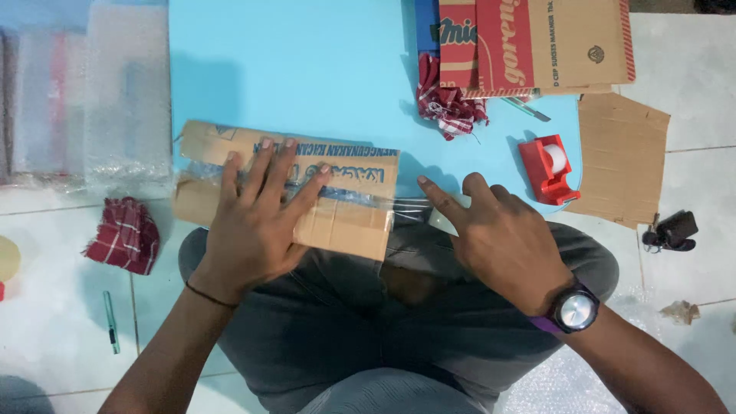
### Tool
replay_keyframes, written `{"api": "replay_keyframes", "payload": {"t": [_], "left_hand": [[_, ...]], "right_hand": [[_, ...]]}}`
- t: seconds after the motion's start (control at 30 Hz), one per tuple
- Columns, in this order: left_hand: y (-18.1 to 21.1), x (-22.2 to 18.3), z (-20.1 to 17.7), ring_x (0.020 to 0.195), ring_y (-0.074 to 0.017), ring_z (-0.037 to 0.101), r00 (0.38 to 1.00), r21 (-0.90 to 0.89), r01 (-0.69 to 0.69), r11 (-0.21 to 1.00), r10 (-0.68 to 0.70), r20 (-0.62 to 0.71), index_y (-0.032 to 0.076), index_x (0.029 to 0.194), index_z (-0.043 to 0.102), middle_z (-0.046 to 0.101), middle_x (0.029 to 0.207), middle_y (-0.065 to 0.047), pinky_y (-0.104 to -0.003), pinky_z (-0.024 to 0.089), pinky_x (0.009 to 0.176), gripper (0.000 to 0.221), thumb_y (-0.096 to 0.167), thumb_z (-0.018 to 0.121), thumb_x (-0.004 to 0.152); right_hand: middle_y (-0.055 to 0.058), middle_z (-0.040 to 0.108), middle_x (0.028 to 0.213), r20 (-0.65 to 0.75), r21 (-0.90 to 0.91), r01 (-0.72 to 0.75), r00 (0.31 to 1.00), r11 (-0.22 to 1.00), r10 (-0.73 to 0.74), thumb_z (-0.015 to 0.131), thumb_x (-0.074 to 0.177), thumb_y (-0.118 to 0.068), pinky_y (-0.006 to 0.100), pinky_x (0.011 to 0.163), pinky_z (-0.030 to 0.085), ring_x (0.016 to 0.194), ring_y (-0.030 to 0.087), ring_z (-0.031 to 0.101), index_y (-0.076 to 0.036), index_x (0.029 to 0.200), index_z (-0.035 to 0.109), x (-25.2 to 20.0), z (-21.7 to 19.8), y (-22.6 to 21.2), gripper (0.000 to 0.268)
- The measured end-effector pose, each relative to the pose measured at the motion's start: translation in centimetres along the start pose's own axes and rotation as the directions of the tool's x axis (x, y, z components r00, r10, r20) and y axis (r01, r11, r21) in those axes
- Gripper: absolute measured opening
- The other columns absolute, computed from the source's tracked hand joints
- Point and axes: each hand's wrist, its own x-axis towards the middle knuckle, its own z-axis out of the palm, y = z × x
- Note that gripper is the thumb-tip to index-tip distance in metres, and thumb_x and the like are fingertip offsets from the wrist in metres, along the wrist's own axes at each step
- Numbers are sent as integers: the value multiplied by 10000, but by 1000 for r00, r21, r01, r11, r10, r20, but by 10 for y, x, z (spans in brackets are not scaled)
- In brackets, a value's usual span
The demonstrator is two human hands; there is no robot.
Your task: Packaging a small electronic device with bubble wrap and cardboard, then sealing it with tape.
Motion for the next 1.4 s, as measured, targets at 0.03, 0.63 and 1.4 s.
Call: {"api": "replay_keyframes", "payload": {"t": [0.03,0.63,1.4], "left_hand": [[1,-3,0,1414,-509,504,1000,5,-2,1000,2,-1,188,1590,475,485,1566,-295,-686,363,1106,749,600,510,966],[44,2,-26,1602,-442,243,998,-511,1,860,-32,-53,50,1600,318,297,1690,-220,-683,147,1325,932,476,758,899],[45,-141,146,1177,-189,631,404,-792,601,-106,-815,415,108,1353,579,665,1227,-103,-332,515,966,718,617,212,1004]], "right_hand": [[60,529,970,-5,1,-1,1000,1000,1,606,776,-141,379,520,519,654,254,610,-269,1536,537,-2,-1,-1,774],[255,591,1388,-131,923,37,966,383,222,515,782,-138,464,1091,457,1288,406,586,24,1344,550,-8,-42,-53,587],[-54,500,622,-139,975,203,873,-89,468,655,927,-409,274,513,310,543,85,426,-123,745,606,-7,-39,-84,342]]}}
